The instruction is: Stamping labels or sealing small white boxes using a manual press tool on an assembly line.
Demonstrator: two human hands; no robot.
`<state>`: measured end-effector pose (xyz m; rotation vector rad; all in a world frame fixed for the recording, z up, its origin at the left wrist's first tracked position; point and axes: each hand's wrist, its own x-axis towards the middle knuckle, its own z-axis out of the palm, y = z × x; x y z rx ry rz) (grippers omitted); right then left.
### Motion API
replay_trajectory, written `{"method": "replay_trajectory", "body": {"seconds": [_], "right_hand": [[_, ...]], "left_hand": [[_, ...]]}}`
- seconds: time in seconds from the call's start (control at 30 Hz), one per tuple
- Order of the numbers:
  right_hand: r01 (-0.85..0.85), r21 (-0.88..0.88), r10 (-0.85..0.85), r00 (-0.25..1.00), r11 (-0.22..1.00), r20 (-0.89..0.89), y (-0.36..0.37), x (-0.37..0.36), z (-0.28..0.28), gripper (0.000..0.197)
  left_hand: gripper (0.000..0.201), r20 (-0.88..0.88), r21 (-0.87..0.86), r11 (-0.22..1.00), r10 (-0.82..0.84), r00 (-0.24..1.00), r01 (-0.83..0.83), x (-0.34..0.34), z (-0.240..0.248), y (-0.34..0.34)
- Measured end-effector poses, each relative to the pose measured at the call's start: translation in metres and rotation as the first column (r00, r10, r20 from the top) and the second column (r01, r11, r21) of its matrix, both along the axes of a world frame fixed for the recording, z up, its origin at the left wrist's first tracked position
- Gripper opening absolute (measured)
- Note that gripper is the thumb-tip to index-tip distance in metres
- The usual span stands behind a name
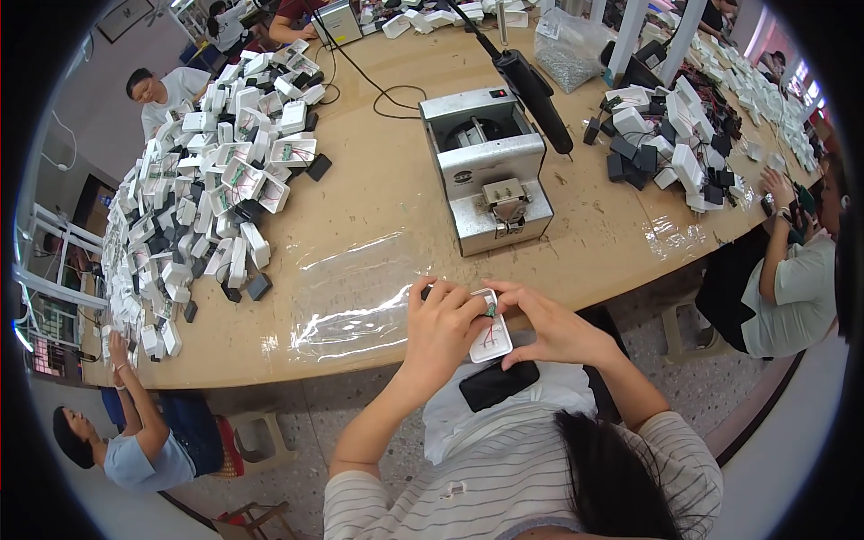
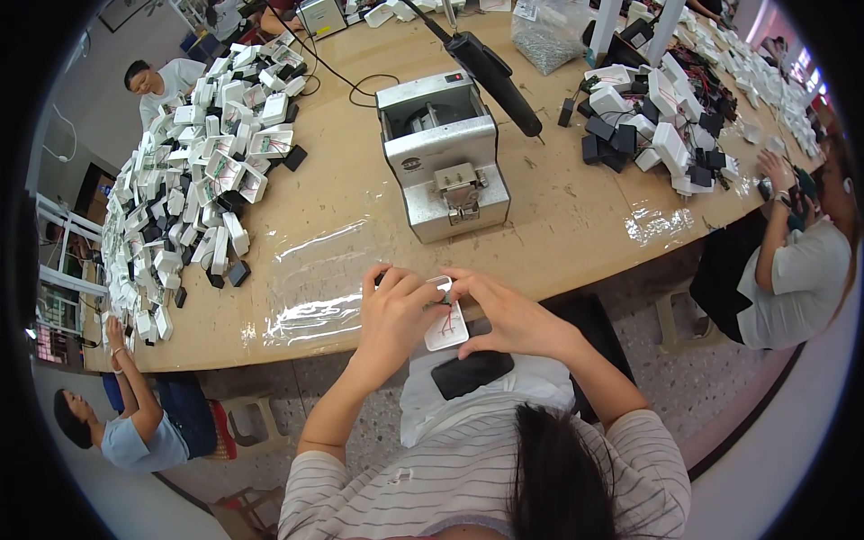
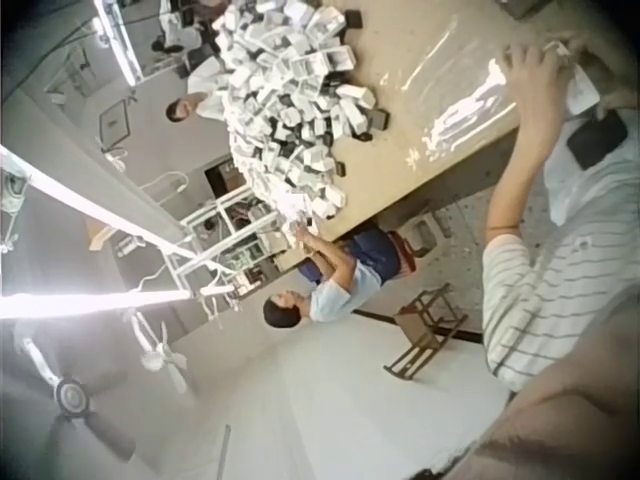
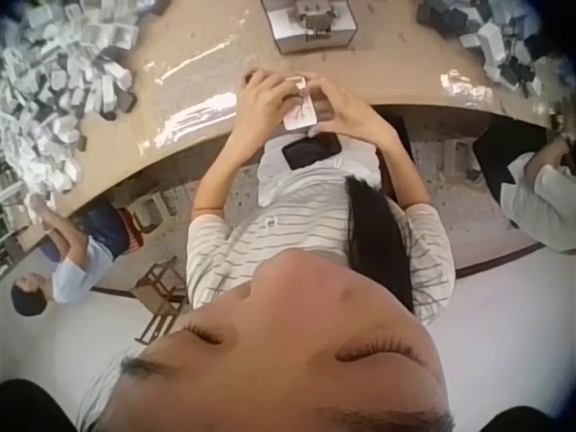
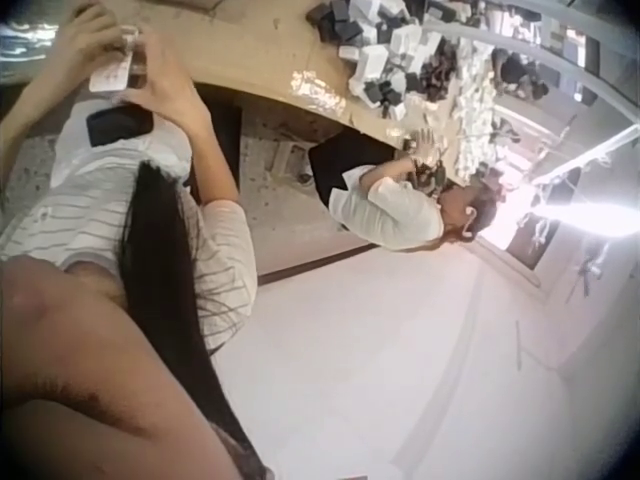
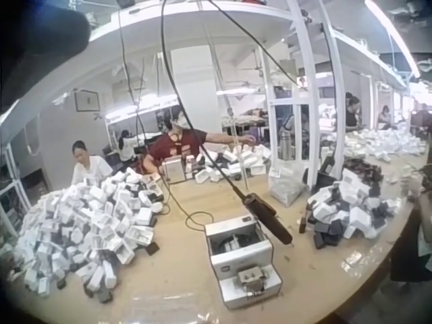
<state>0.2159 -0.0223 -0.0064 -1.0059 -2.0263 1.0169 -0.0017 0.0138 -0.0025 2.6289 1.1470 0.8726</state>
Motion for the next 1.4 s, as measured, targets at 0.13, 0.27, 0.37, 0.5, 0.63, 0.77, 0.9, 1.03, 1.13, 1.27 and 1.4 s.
{"method": "replay_trajectory", "body": {"seconds": [0.13,0.27,0.37,0.5,0.63,0.77,0.9,1.03,1.13,1.27,1.4], "right_hand": [[0.053,0.316,-0.078,0.995,0.947,0.066,0.036,0.032,0.007,0.051],[0.628,0.587,-0.667,0.720,0.511,-0.190,0.108,0.038,0.033,0.051],[0.695,0.354,-0.648,0.716,0.626,-0.261,0.164,0.070,0.012,0.056],[0.620,0.370,-0.591,0.781,0.692,-0.203,0.190,0.090,0.018,0.063],[0.559,0.367,-0.601,0.799,0.744,0.001,0.211,0.102,0.023,0.060],[0.676,0.523,-0.719,0.676,0.519,-0.161,0.197,0.095,0.045,0.045],[0.678,0.197,-0.481,0.668,0.708,-0.568,0.162,0.074,0.078,0.038],[0.546,0.176,-0.277,0.645,0.819,-0.712,0.130,0.027,0.113,0.042],[0.249,0.012,-0.125,0.528,0.968,-0.840,0.124,0.011,0.119,0.076],[0.192,-0.061,-0.152,0.503,0.979,-0.851,0.130,-0.007,0.108,0.087],[0.220,-0.022,-0.143,0.551,0.975,-0.822,0.134,-0.019,0.098,0.086]], "left_hand": [[0.018,-0.009,-0.059,0.998,-0.013,1.000,0.012,-0.002,0.000,0.000],[0.018,-0.009,-0.110,0.994,-0.008,1.000,0.007,-0.006,0.005,-0.003],[0.019,0.011,-0.125,0.992,-0.025,1.000,0.026,0.000,0.006,-0.002],[0.019,0.023,-0.113,0.993,-0.018,1.000,0.021,-0.003,0.002,-0.004],[0.020,0.057,-0.066,0.998,0.006,0.998,-0.002,-0.002,-0.002,-0.004],[0.020,0.067,-0.076,0.997,0.006,0.998,-0.001,-0.003,-0.004,-0.003],[0.019,0.060,-0.087,0.996,0.001,0.998,0.004,-0.003,-0.002,-0.003],[0.019,0.052,-0.092,0.996,0.005,0.999,0.000,-0.006,-0.001,-0.002],[0.019,0.070,-0.093,0.996,0.000,0.998,0.006,-0.004,-0.001,-0.003],[0.018,0.077,-0.082,0.997,0.000,0.997,0.006,-0.003,-0.001,-0.004],[0.018,0.059,-0.121,0.992,-0.011,0.998,0.018,-0.004,0.001,-0.006]]}}
